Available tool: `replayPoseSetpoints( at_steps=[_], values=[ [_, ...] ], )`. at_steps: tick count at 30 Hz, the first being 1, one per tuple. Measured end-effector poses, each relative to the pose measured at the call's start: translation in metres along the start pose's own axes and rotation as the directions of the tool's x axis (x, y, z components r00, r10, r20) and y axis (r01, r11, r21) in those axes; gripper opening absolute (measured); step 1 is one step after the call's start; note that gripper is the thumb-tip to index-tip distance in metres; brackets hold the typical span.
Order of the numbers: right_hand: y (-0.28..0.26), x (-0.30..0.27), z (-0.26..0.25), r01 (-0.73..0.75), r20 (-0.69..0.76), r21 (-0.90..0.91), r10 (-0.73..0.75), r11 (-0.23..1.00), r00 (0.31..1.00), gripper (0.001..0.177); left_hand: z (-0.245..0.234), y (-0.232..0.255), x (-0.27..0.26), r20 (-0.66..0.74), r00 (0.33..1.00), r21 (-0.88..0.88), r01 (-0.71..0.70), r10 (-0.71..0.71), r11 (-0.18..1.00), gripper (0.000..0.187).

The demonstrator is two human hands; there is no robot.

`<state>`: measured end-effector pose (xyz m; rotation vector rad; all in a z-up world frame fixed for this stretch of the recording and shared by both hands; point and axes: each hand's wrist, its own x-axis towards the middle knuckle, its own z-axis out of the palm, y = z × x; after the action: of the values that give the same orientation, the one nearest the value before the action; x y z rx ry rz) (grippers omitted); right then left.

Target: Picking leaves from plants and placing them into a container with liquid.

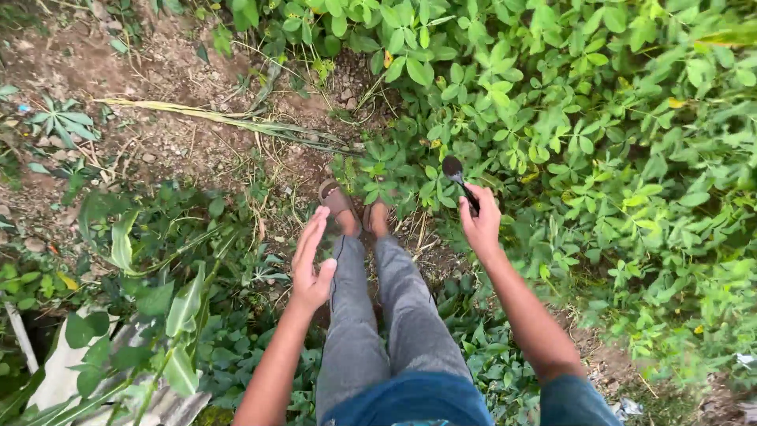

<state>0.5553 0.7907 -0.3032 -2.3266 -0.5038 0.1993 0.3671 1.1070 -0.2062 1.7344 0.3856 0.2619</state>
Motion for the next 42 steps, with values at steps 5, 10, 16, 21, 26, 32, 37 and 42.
replayPoseSetpoints(
  at_steps=[5,10,16,21,26,32,37,42],
  values=[
    [0.047,0.006,0.059,-0.153,0.032,-0.007,0.153,0.988,0.988,0.030,0.002,-0.079,0.002,-0.088,0.996,-0.054,-0.004,-0.001,0.999,0.063],
    [0.079,0.022,0.102,0.000,0.108,-0.060,0.007,0.998,0.994,0.032,0.017,-0.139,-0.011,-0.150,0.982,-0.160,0.093,-0.117,0.983,0.067],
    [0.080,0.094,0.171,-0.024,0.219,-0.004,0.025,1.000,0.975,0.029,0.022,-0.158,-0.021,-0.067,0.979,-0.206,0.176,-0.194,0.963,0.066],
    [0.161,0.159,0.265,-0.141,0.169,-0.047,0.147,0.989,0.975,0.028,-0.007,-0.144,-0.004,0.245,0.958,0.048,0.138,-0.146,0.989,0.054],
    [0.217,0.215,0.291,-0.149,0.220,-0.195,0.191,0.970,0.957,0.031,-0.036,-0.152,0.010,0.037,0.988,-0.087,0.152,-0.150,0.984,0.054],
    [0.237,0.236,0.280,0.050,0.361,-0.277,0.056,0.959,0.931,0.033,-0.030,-0.147,0.016,-0.100,0.977,-0.284,0.151,-0.186,0.947,0.053],
    [0.202,0.226,0.257,0.169,0.334,-0.294,-0.064,0.941,0.941,0.037,-0.013,-0.141,0.006,0.014,0.984,-0.256,0.173,-0.176,0.951,0.057],
    [0.165,0.203,0.239,0.018,0.248,-0.285,0.056,0.959,0.967,0.029,0.000,-0.133,-0.001,-0.135,0.970,-0.476,0.117,-0.204,0.871,0.056]
  ],
)
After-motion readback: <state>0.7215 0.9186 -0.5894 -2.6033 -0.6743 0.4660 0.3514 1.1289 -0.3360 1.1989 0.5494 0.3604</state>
